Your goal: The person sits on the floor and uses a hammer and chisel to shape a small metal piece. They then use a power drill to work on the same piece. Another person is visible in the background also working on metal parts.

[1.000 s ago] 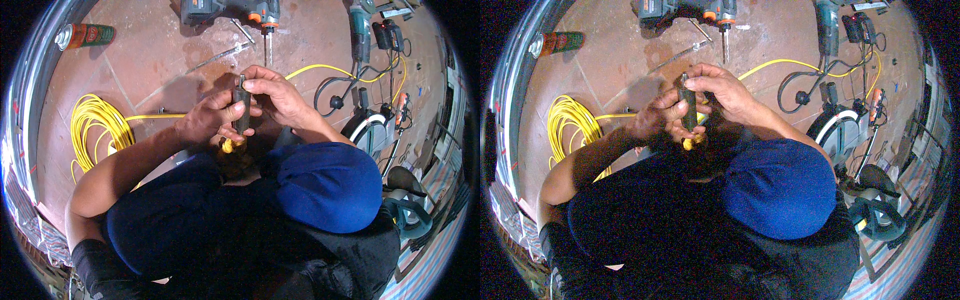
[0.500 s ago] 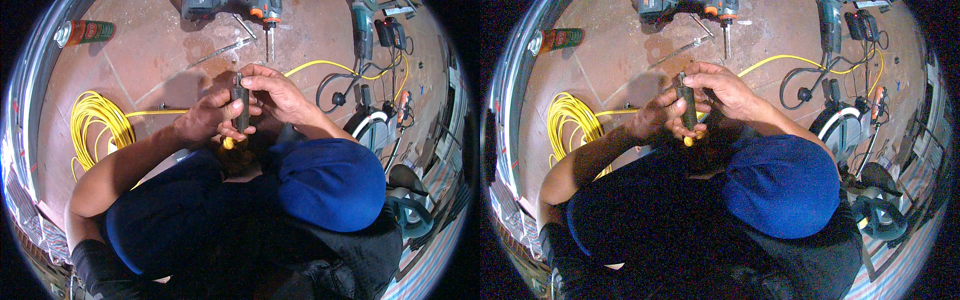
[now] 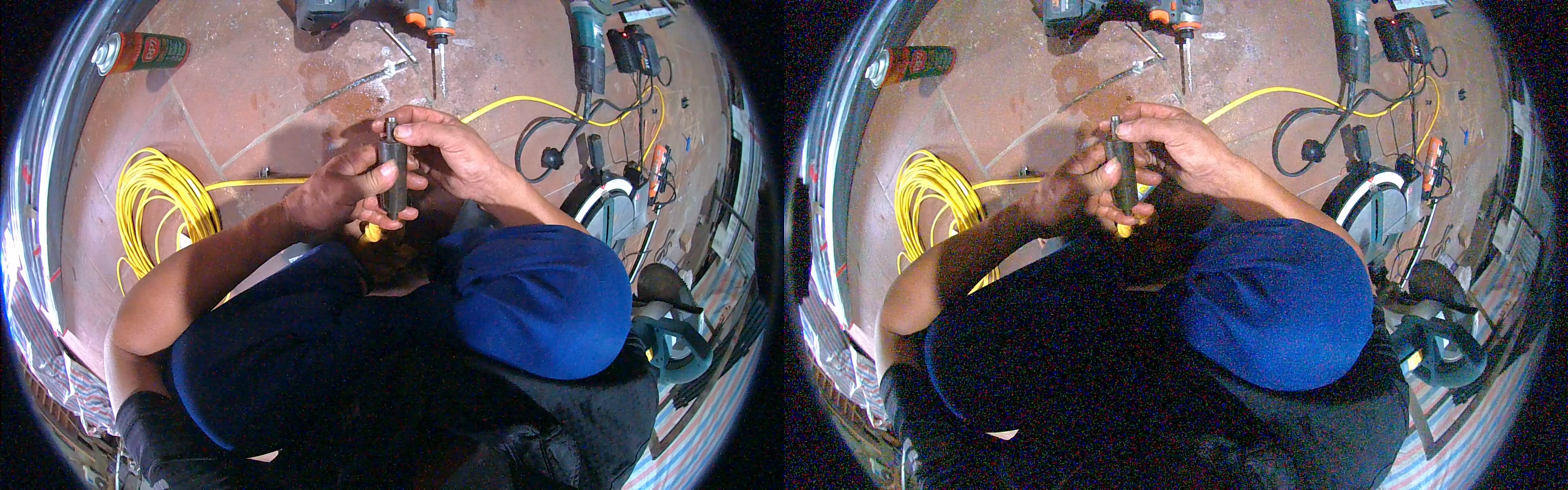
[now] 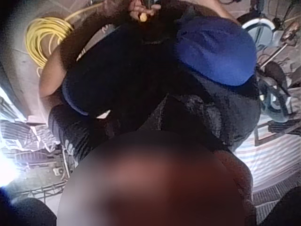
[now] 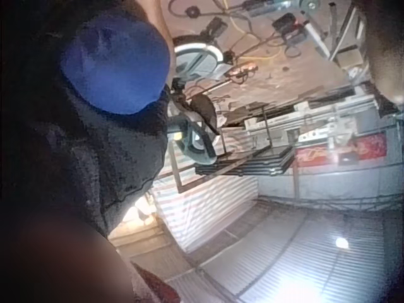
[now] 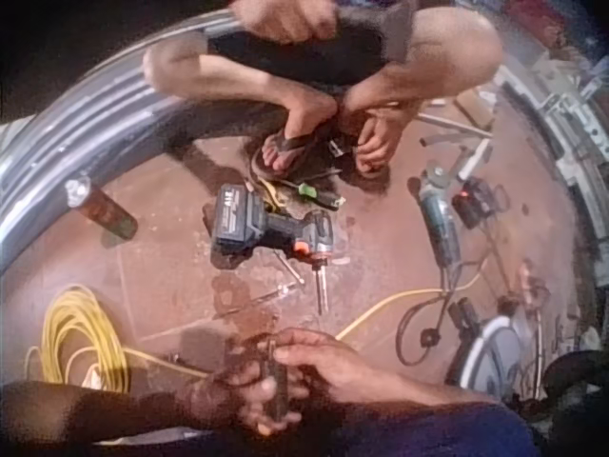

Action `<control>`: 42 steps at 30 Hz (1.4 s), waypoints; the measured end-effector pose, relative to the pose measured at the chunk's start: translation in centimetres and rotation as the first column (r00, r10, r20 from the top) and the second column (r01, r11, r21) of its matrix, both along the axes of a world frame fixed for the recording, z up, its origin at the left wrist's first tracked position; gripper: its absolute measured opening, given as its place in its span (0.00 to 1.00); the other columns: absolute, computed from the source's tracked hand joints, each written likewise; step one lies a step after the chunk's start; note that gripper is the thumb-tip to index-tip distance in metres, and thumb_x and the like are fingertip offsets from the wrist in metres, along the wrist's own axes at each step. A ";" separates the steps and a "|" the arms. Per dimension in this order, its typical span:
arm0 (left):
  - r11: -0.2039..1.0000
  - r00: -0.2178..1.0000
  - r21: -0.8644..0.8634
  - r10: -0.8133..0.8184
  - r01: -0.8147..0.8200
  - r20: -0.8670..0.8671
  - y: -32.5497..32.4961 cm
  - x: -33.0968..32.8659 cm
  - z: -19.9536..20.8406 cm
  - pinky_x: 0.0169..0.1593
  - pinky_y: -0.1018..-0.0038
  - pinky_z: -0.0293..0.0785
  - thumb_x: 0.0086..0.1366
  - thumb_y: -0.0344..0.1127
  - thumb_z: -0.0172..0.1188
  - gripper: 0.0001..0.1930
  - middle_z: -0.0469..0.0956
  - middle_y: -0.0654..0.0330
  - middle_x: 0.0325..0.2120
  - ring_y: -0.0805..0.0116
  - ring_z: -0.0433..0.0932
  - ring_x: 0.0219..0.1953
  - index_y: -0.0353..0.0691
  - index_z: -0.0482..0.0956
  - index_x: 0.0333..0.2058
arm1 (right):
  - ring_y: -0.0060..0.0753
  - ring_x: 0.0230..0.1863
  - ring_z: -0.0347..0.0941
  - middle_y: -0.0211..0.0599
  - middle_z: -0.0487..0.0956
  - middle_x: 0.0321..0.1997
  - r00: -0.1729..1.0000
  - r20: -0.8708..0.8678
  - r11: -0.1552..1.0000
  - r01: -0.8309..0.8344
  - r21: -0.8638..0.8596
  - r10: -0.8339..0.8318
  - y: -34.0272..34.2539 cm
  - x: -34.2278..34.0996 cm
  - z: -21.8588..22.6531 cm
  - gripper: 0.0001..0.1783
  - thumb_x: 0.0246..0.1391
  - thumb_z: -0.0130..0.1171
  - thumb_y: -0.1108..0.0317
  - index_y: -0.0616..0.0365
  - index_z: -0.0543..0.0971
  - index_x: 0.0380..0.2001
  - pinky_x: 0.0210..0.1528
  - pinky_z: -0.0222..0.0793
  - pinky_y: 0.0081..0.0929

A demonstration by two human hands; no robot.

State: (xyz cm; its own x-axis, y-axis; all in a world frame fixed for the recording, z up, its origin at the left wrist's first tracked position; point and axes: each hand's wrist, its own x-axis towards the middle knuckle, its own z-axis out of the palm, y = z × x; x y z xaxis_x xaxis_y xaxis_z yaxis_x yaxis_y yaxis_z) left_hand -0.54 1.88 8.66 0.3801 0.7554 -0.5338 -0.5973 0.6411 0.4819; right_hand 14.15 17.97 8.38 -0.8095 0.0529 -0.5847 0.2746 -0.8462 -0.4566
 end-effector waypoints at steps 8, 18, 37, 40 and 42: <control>1.000 1.000 -0.006 -0.002 0.002 0.010 -0.1 -0.1 0.4 0.53 0.58 0.81 0.74 0.56 0.52 0.34 0.72 0.50 0.58 0.52 0.81 0.52 0.40 0.57 0.67 | 0.22 0.40 0.78 0.32 0.83 0.41 0.999 -0.019 0.998 -0.033 0.045 0.034 0.1 0.2 -0.8 0.12 0.61 0.62 0.65 0.59 0.80 0.44 0.41 0.73 0.21; 1.000 1.000 -0.006 0.016 -0.016 0.018 -0.1 -0.2 0.3 0.52 0.60 0.81 0.73 0.57 0.53 0.35 0.73 0.50 0.57 0.53 0.81 0.51 0.40 0.57 0.67 | 0.23 0.40 0.77 0.31 0.82 0.40 1.000 -0.031 1.000 -0.005 -0.013 0.004 0.2 0.1 -0.1 0.11 0.60 0.64 0.66 0.59 0.80 0.43 0.42 0.73 0.23; 0.924 0.833 0.335 0.327 -0.184 -0.446 0.1 -0.8 -2.8 0.54 0.72 0.72 0.55 0.22 0.70 0.25 0.77 0.64 0.44 0.73 0.74 0.50 0.39 0.74 0.52 | 0.29 0.50 0.75 0.34 0.80 0.44 0.925 -0.283 0.669 0.043 0.742 0.255 0.4 -0.4 0.2 0.11 0.52 0.71 0.70 0.57 0.84 0.39 0.53 0.70 0.29; 0.930 0.827 0.325 0.314 -0.170 -0.466 -0.1 -0.8 -3.4 0.54 0.73 0.71 0.56 0.22 0.71 0.25 0.76 0.65 0.43 0.74 0.74 0.49 0.39 0.74 0.52 | 0.30 0.50 0.76 0.34 0.80 0.44 0.922 -0.294 0.656 0.061 0.752 0.252 0.3 -0.5 0.1 0.10 0.51 0.71 0.71 0.58 0.84 0.38 0.54 0.70 0.29; 0.925 0.823 0.343 0.322 -0.166 -0.468 -0.1 -0.8 -3.6 0.53 0.73 0.71 0.56 0.23 0.71 0.25 0.76 0.66 0.42 0.75 0.73 0.48 0.40 0.74 0.52 | 0.30 0.50 0.76 0.34 0.80 0.44 0.925 -0.283 0.650 0.054 0.758 0.253 0.2 -0.5 0.1 0.11 0.50 0.71 0.72 0.58 0.83 0.37 0.55 0.69 0.29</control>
State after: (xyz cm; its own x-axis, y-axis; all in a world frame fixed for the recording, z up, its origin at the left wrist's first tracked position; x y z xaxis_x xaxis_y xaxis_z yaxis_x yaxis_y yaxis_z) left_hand -1.31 1.79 5.08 -0.1024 0.9297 -0.3538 -0.3367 0.3022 0.8918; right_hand 13.66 18.19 8.43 -0.9657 0.2486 -0.0749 0.0369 -0.1540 -0.9874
